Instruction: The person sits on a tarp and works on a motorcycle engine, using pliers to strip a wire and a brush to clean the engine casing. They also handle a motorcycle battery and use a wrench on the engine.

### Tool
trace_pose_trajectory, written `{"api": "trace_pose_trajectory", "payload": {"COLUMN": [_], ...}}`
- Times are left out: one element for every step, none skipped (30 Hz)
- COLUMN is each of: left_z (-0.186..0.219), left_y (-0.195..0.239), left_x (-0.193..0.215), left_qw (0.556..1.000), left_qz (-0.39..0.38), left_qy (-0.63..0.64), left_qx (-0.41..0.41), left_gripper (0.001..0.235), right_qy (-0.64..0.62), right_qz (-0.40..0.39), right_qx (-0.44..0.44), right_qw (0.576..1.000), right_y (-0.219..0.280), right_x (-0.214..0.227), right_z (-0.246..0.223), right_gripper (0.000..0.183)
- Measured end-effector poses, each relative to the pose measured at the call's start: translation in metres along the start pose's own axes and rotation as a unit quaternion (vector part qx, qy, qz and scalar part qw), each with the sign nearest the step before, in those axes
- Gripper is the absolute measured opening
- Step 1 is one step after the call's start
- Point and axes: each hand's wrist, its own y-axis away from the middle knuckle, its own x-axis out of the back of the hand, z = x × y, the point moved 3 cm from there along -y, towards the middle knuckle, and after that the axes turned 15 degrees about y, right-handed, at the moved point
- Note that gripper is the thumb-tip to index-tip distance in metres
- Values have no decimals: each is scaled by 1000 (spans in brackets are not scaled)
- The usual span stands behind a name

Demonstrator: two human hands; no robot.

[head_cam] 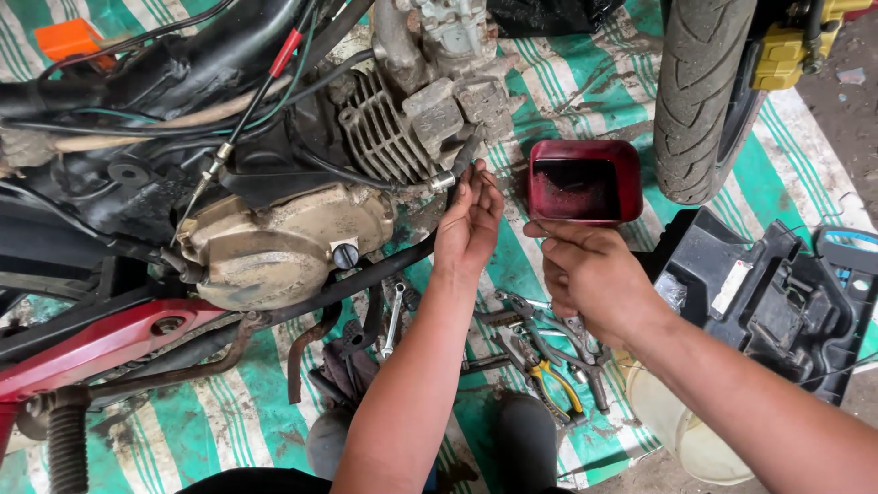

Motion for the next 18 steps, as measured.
{"api": "trace_pose_trajectory", "payload": {"left_z": [0,1,-2,-4,-6,-7,-7,-8,-11,-12,-13,-15,-16,-18,-20,-20,-20,-23], "left_y": [-4,-6,-5,-6,-8,-7,-7,-9,-12,-13,-14,-15,-16,-18,-18,-16,-14,-4], "left_x": [4,9,9,8,8,11,15,18,17,17,17,15,14,11,9,8,6,-3], "left_qw": [1000,999,999,996,992,992,987,981,981,977,971,972,967,962,963,955,946,946], "left_qz": [-8,-16,-14,-12,-9,-7,6,17,16,31,47,48,69,90,90,109,128,129], "left_qy": [-22,-45,-44,-82,-120,-120,-148,-175,-174,-190,-207,-206,-213,-220,-219,-230,-241,-242], "left_qx": [-10,-21,-22,-33,-43,-43,-63,-83,-84,-96,-107,-107,-120,-132,-131,-152,-173,-172], "left_gripper": [31,29,29,31,33,33,33,33,33,32,31,31,31,30,30,26,22,22], "right_qy": [-7,-15,-15,-12,-9,-10,-3,5,6,11,16,16,27,38,38,24,10,9], "right_qz": [-1,-2,-3,0,2,2,2,2,2,3,4,4,-6,-15,-14,-13,-12,-12], "right_qx": [-6,-13,-15,-10,-6,-8,2,15,15,21,27,25,36,47,47,44,41,40], "right_qw": [1000,1000,1000,1000,1000,1000,1000,1000,1000,1000,1000,1000,999,998,998,999,999,999], "right_y": [2,4,9,13,17,18,18,18,19,21,23,22,21,19,20,21,23,24], "right_x": [-3,-7,-12,-17,-21,-23,-24,-25,-27,-29,-31,-34,-36,-39,-40,-41,-42,-41], "right_z": [-2,-3,-2,-3,-4,-2,-1,-1,-2,-2,-2,3,7,11,8,6,3,3], "right_gripper": [46,46,46,46,47,47,48,48,48,49,50,50,51,52,52,50,48,48]}}
